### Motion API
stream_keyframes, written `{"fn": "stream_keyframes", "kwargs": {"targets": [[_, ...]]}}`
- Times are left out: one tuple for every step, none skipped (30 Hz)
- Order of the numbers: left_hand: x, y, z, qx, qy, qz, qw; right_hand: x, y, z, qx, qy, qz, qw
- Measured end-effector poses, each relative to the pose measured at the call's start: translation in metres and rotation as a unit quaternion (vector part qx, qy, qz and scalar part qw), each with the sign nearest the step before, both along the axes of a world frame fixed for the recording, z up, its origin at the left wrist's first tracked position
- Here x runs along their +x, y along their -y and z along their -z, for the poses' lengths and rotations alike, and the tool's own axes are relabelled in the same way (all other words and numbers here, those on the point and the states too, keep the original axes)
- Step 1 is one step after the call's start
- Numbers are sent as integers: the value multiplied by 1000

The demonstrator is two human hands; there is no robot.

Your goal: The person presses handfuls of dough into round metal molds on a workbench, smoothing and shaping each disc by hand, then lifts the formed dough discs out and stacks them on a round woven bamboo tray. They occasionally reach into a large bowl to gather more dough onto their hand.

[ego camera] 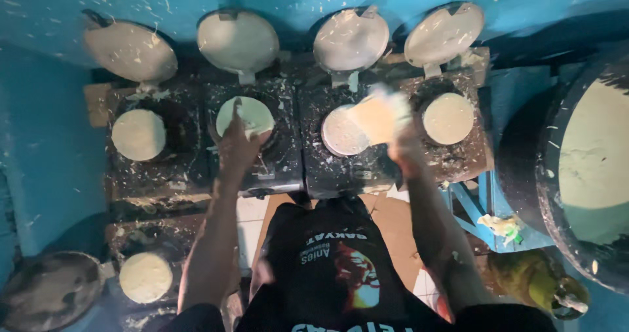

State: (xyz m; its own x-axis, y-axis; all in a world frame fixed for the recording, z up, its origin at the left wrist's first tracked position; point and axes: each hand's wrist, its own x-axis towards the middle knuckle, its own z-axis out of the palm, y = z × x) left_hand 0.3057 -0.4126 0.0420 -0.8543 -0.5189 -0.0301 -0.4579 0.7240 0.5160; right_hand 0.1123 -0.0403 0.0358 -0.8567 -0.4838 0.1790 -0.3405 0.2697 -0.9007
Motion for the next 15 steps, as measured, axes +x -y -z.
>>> {"fn": "stream_keyframes", "kwargs": {"targets": [[1, 0, -1, -16, -12, 13, 1000, -15, -10, -3, -17, 27, 67, 997], [3, -3, -1, -33, -27, 27, 999, -24, -17, -4, -24, 47, 109, 993], [5, -8, -1, -48, -41, 44, 997, -32, -19, -2, -25, 69, 135, 988], [7, -15, -1, -63, -23, 48, 997, -35, -19, 2, -23, 85, 139, 986], [10, -23, -2, -80, -7, 52, 995, -34, -15, 8, -20, 97, 97, 990], [11, -30, -3, -100, 10, 57, 993, -31, -11, 14, -10, 106, 51, 993], [11, -37, -4, -103, 7, 44, 994, -26, -7, 21, 0, 103, -6, 995], [12, -44, -6, -105, 7, 30, 994, -23, -2, 26, 6, 103, -37, 994], [9, -49, -7, -108, 4, 16, 994, -22, -2, 29, -7, 109, -69, 992], [5, -51, -9, -101, 7, 10, 995, -21, 0, 32, -28, 124, -91, 988], [0, -54, -9, -93, 13, 3, 996, -24, -2, 32, -63, 156, -91, 982], [-7, -56, -9, -86, 18, -8, 996, -27, -4, 31, -96, 187, -95, 973], [-15, -57, -7, -83, 39, -44, 995, -33, -9, 29, -149, 248, -43, 956], [-26, -59, -4, -79, 58, -81, 992, -37, -12, 26, -205, 306, -2, 930], [-36, -60, 0, -75, 77, -118, 987, -43, -16, 22, -252, 352, 38, 900]]}}
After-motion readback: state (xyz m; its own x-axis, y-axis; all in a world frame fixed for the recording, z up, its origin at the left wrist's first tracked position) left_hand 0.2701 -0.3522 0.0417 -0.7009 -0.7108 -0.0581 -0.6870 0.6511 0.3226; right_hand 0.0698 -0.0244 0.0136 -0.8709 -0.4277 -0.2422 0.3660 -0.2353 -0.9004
